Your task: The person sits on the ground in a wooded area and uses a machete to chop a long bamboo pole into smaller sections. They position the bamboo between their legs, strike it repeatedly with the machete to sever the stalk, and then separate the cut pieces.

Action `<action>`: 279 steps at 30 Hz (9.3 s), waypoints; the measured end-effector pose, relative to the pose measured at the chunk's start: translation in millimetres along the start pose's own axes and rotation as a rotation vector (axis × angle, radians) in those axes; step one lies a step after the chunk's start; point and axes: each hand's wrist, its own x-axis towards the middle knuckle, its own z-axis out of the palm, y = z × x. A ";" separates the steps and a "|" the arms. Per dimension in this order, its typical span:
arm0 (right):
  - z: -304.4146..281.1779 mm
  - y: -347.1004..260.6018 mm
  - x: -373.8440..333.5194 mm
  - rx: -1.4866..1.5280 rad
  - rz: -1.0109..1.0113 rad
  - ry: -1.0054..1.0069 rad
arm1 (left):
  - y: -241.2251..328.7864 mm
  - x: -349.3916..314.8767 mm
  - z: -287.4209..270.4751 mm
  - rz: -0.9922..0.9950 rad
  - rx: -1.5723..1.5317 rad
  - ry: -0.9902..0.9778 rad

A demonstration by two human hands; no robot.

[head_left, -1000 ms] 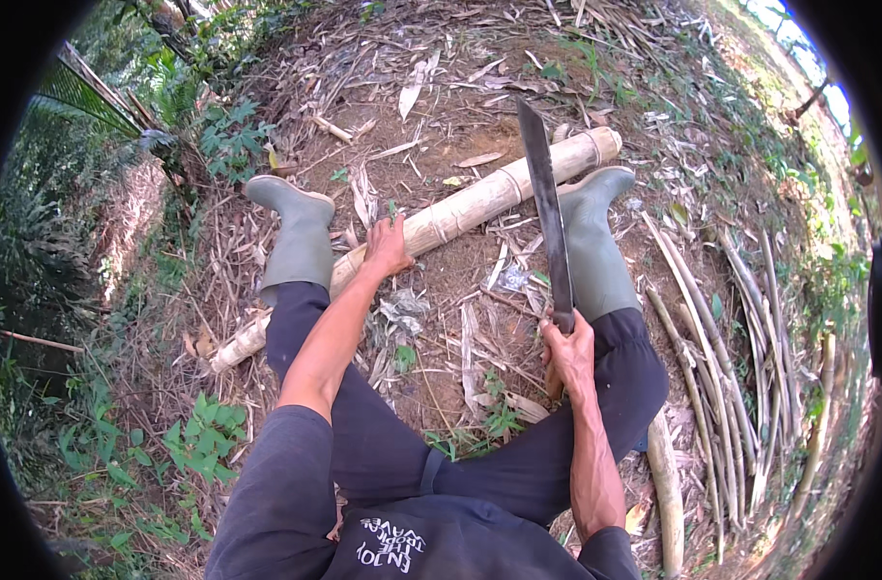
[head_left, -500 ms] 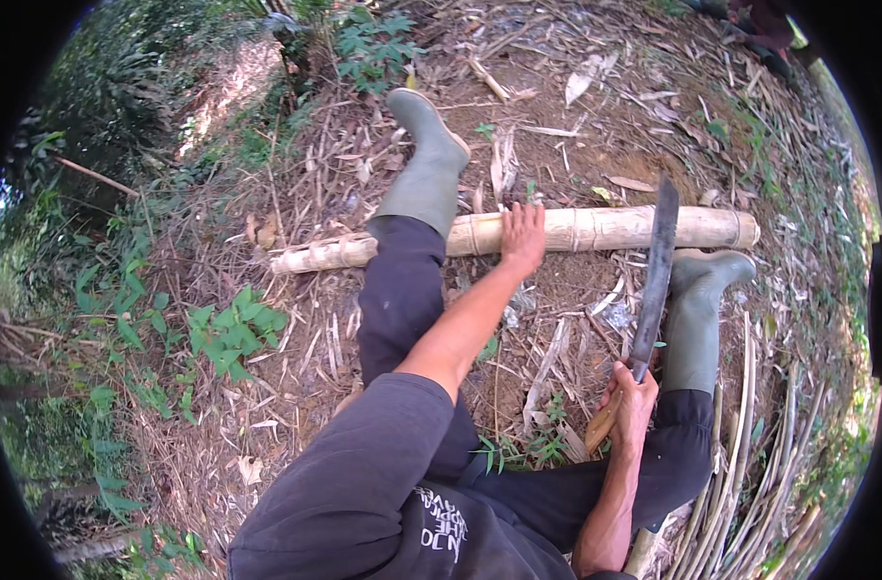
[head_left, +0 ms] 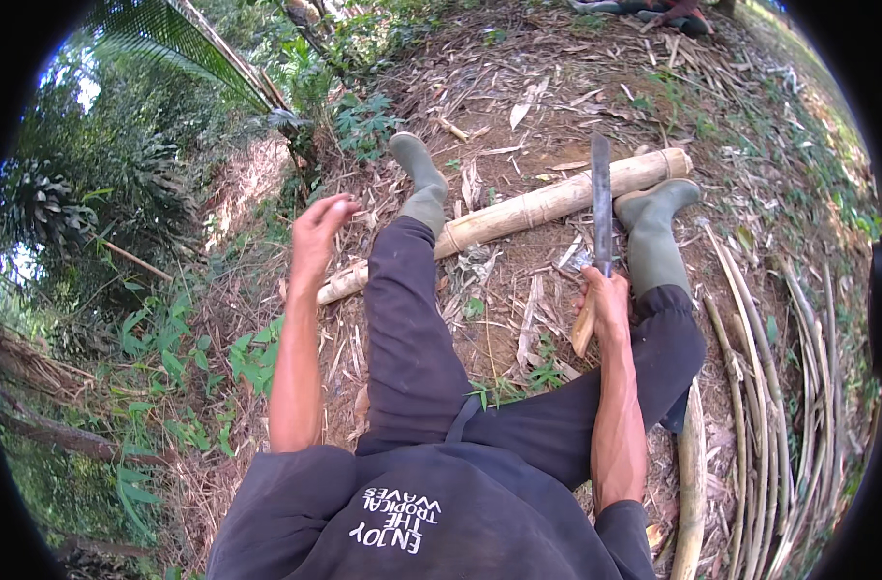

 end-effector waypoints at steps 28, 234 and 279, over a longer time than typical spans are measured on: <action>-7.1 -49.2 -5.7 0.076 -0.233 0.152 | -67.1 137.6 10.1 -0.330 0.478 -0.707; 81.8 119.4 138.0 -1.038 0.069 0.047 | -313.7 115.9 194.6 0.184 0.904 -0.465; 164.4 -33.9 104.0 -0.472 -0.248 0.084 | -323.7 140.0 178.9 0.033 0.802 -0.659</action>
